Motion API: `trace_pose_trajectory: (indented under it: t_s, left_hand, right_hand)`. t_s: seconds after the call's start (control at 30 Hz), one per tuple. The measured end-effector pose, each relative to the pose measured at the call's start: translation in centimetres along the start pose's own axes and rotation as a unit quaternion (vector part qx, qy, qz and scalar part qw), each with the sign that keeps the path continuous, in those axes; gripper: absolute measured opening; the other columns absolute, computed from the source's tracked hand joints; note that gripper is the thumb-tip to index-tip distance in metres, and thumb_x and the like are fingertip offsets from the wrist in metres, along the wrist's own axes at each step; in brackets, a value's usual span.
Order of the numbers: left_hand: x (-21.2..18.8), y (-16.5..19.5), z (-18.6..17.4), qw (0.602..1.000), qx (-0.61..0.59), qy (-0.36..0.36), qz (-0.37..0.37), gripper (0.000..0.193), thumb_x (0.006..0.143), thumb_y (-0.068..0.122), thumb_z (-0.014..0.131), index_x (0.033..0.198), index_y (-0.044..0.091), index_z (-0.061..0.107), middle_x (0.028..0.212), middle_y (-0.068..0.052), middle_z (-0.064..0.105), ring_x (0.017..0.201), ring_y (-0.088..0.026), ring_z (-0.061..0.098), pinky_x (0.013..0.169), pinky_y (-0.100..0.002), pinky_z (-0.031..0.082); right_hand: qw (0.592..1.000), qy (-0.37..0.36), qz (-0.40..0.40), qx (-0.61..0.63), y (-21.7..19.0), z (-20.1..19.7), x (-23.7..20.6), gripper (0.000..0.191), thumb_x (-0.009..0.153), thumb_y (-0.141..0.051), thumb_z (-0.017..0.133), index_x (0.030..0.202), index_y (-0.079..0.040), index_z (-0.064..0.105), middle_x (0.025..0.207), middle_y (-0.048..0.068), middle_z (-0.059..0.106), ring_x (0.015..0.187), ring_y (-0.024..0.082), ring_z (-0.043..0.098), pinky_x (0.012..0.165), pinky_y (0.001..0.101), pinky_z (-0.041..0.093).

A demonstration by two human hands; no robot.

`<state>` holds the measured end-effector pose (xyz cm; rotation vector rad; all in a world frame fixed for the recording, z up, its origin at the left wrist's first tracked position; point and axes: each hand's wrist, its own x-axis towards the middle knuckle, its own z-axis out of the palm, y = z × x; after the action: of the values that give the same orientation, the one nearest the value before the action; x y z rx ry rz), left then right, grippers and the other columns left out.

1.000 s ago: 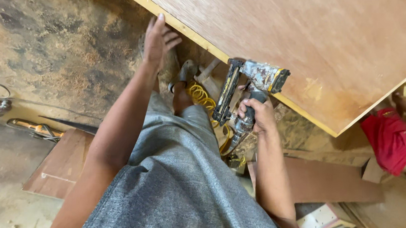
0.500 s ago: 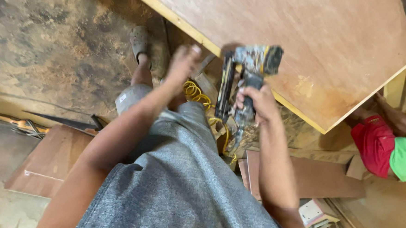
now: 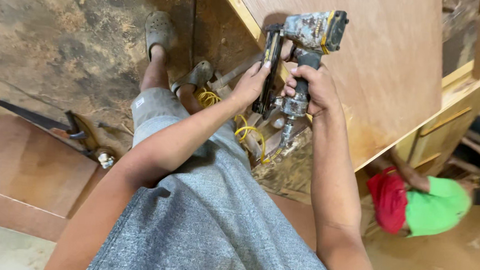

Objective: The person positions a plywood panel onto a wooden frame resting on sawhorses, aligning its edges by hand. They then use a pneumatic nail gun to drive nails along the frame edge, repositioning around the panel and pressing the panel flat between nail placements.

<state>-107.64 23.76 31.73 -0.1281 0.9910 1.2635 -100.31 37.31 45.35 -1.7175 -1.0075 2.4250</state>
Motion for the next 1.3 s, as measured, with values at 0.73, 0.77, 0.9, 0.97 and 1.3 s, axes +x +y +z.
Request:
trace_pose_trajectory:
  t_s: [0.73, 0.77, 0.9, 0.97, 1.3]
  left_hand:
    - [1.1, -2.2, 1.4, 0.988, 0.062, 0.136, 0.035, 0.044, 0.107, 0.044, 0.04, 0.106, 0.004, 0.059, 0.088, -0.011, 0.067, 0.082, -0.02, 0.064, 0.078, -0.039, 0.053]
    - [1.3, -2.2, 1.7, 0.989, 0.053, 0.136, 0.032, 0.044, 0.108, 0.043, 0.04, 0.106, 0.003, 0.058, 0.087, -0.012, 0.065, 0.081, -0.021, 0.063, 0.078, -0.04, 0.053]
    - [2.0, -1.7, 2.7, 0.992, 0.022, 0.118, 0.024, 0.042, 0.108, 0.042, 0.038, 0.106, 0.003, 0.055, 0.089, -0.012, 0.065, 0.083, -0.021, 0.064, 0.08, -0.039, 0.055]
    - [2.2, -1.7, 3.0, 0.992, 0.013, 0.124, 0.035, 0.041, 0.108, 0.041, 0.04, 0.107, 0.003, 0.055, 0.092, -0.013, 0.066, 0.086, -0.021, 0.064, 0.082, -0.039, 0.054]
    - [1.7, -1.9, 3.0, 0.992, 0.028, 0.121, 0.006, 0.04, 0.109, 0.041, 0.038, 0.107, 0.005, 0.054, 0.088, -0.011, 0.065, 0.081, -0.018, 0.063, 0.079, -0.037, 0.054]
  right_hand:
    - [0.993, 0.027, 0.086, -0.075, -1.6, 1.5, 2.6, 0.035, 0.09, -0.003, 0.059, 0.124, 0.005, 0.06, 0.069, 0.007, 0.055, 0.057, 0.018, 0.054, 0.057, 0.0364, 0.051]
    - [0.992, 0.031, 0.098, -0.078, -2.0, 1.4, 3.0, 0.034, 0.091, -0.004, 0.059, 0.124, 0.006, 0.061, 0.069, 0.007, 0.055, 0.057, 0.018, 0.054, 0.057, 0.036, 0.051]
    - [0.985, 0.028, 0.143, -0.096, -4.2, 1.2, 3.7, 0.03, 0.089, -0.005, 0.057, 0.118, 0.004, 0.061, 0.066, 0.007, 0.054, 0.053, 0.019, 0.054, 0.056, 0.0359, 0.054]
    - [0.985, 0.009, 0.152, -0.084, -4.8, 1.2, 3.9, 0.029, 0.087, -0.003, 0.057, 0.115, 0.005, 0.061, 0.066, 0.008, 0.054, 0.052, 0.019, 0.053, 0.055, 0.0358, 0.053]
    - [0.99, 0.026, 0.093, -0.106, -3.9, 0.4, 2.9, 0.02, 0.089, -0.001, 0.06, 0.109, 0.005, 0.06, 0.07, 0.008, 0.055, 0.057, 0.019, 0.055, 0.052, 0.0342, 0.05]
